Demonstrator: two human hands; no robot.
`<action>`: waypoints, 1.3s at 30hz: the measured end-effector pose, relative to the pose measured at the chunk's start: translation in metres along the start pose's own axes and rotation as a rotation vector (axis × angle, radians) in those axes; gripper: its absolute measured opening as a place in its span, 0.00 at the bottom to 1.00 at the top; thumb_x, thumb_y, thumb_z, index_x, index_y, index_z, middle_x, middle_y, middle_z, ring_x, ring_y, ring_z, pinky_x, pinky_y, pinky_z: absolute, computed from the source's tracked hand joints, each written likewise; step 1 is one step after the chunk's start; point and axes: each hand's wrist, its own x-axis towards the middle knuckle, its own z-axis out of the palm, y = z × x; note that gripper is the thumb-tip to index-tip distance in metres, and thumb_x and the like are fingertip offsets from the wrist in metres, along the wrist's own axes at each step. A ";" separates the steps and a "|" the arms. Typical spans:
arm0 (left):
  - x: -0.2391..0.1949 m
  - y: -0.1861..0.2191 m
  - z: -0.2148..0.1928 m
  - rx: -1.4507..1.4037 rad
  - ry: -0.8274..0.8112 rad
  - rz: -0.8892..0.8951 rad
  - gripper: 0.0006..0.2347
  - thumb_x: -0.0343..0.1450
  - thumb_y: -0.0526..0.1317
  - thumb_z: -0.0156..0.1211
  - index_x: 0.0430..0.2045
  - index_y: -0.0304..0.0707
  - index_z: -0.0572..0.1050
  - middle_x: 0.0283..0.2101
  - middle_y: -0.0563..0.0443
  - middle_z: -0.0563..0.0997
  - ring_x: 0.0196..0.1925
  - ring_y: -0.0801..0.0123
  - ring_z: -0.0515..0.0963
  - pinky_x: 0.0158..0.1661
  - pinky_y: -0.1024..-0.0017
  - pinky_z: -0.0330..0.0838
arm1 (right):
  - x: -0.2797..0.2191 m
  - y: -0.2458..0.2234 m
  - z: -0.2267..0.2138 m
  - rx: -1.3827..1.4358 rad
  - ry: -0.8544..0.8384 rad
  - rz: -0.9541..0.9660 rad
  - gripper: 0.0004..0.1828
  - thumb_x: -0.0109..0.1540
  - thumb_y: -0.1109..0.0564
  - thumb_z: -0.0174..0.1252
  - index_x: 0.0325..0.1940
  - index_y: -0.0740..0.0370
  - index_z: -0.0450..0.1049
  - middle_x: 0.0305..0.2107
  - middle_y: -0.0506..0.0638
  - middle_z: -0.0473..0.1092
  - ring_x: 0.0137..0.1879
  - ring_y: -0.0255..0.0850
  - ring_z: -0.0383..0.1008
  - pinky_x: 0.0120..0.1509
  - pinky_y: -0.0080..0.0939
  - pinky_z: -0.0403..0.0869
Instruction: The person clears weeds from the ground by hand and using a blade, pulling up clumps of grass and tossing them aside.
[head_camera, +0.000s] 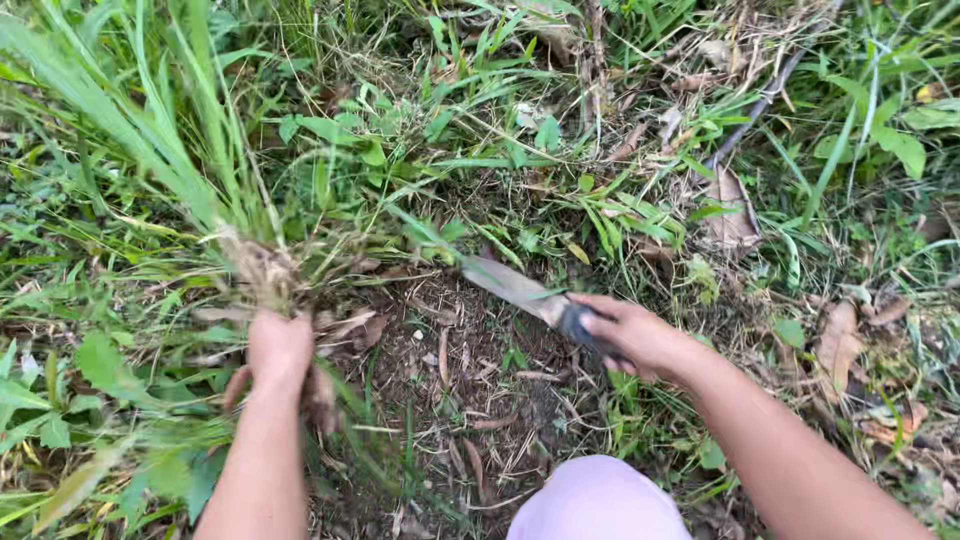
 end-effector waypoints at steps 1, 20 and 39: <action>0.002 0.005 0.019 -0.065 0.007 0.024 0.18 0.69 0.44 0.63 0.48 0.30 0.77 0.44 0.28 0.83 0.49 0.39 0.82 0.52 0.52 0.74 | -0.006 0.016 -0.005 0.176 -0.040 0.052 0.28 0.69 0.48 0.49 0.73 0.25 0.62 0.26 0.48 0.70 0.21 0.35 0.66 0.18 0.33 0.61; 0.025 0.108 0.233 -0.207 -0.184 0.198 0.28 0.68 0.34 0.62 0.64 0.30 0.61 0.56 0.29 0.78 0.60 0.41 0.77 0.61 0.56 0.67 | 0.028 0.062 0.047 0.404 -0.132 0.200 0.30 0.70 0.47 0.48 0.76 0.23 0.59 0.18 0.47 0.67 0.15 0.32 0.61 0.15 0.31 0.59; 0.058 0.047 -0.004 -1.611 0.205 0.141 0.18 0.72 0.36 0.58 0.57 0.32 0.67 0.53 0.37 0.82 0.52 0.50 0.85 0.55 0.49 0.79 | 0.007 0.060 0.046 0.295 -0.077 0.100 0.29 0.68 0.50 0.51 0.74 0.27 0.60 0.27 0.45 0.72 0.20 0.34 0.67 0.18 0.33 0.63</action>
